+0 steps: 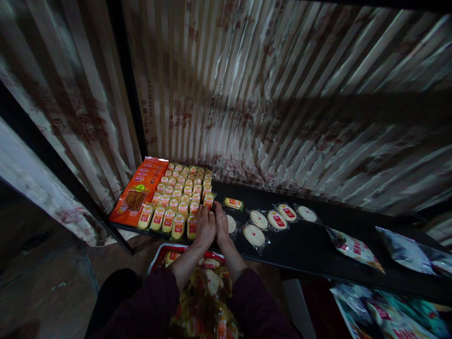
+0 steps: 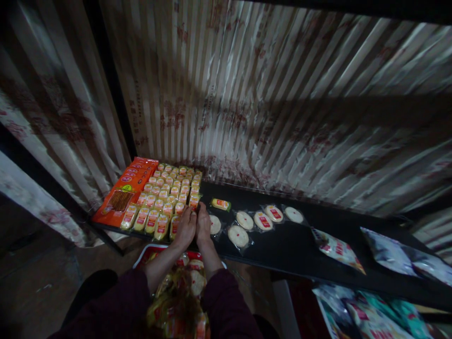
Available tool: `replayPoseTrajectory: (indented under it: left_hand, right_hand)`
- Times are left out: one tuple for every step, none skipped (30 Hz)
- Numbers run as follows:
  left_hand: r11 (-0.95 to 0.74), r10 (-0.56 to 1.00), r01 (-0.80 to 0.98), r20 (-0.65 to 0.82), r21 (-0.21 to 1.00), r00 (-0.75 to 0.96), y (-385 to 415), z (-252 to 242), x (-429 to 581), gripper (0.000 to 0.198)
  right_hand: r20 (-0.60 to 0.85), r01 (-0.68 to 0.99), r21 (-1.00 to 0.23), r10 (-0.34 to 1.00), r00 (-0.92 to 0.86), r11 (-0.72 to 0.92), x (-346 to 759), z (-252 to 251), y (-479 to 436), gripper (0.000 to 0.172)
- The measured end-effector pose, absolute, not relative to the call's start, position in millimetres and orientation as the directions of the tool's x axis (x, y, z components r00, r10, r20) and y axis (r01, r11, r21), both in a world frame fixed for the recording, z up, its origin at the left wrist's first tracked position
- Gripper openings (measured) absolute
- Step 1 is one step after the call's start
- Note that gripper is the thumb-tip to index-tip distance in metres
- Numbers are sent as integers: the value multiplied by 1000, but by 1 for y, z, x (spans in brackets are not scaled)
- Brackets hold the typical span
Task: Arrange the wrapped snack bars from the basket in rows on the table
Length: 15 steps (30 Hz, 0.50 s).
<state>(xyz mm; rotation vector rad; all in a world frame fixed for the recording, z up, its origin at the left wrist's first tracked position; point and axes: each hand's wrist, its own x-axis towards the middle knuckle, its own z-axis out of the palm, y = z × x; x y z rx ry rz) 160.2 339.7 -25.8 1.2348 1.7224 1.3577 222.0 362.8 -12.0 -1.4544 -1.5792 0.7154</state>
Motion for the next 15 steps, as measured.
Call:
replayPoseTrajectory:
  left_hand:
    - [45,921,294,74,955,-382,342,-26,162,43]
    - [52,918,294,70,955,-390,344,-27,163,43]
    - [57,915,292,67,955,-398,345,-28,165,44]
    - [62,911,291,65,955,-407,347,-29,167,45]
    - [66,907,289,64,955,-417,348,-30,169,45]
    - [69,903,286,62,956,-426,350,-31,170,45]
    - [71,898,281,62,957,-435,352,-32,171,44]
    - [67,894,273,64,960,-443,353,-34,171,43]
    - [59,892,263,67,963,-447,355,-35,170,42]
    - [47,893,254,73,966,-444,356,-36,169,40]
    - [33,898,247,79,968,-432,358,-36,168,38]
    - [24,905,244,83,969,-416,359,-37,167,36]
    - [21,913,245,81,969,-400,359,-36,166,36]
    - [25,919,247,75,969,-387,360,-36,165,36]
    - [33,922,249,67,968,-381,360,-35,165,38]
  right_hand:
    - [198,491,-857,980,34,156,222,-12,364,43]
    - [192,488,-860,981,32,152,222,-11,366,43]
    - [189,481,-864,981,31,151,222,-12,367,43]
    - [186,471,-869,982,31,150,223,-13,369,42]
    - [183,457,-877,983,32,148,223,-14,371,41]
    - [177,440,-886,983,36,143,223,-16,372,39]
    - [171,421,-897,984,44,137,223,-17,374,37]
    - [164,402,-906,985,52,130,223,-19,376,35]
    - [158,386,-914,986,61,123,222,-20,377,32]
    - [154,373,-920,986,69,117,222,-21,379,31]
    - [150,366,-924,986,75,113,221,-21,380,29]
    - [147,364,-925,986,77,109,221,-21,381,28]
    - [141,365,-925,987,79,103,220,-20,382,27]
    - [132,366,-926,988,80,95,220,-18,382,26]
    - [122,362,-928,989,78,86,220,-16,382,24]
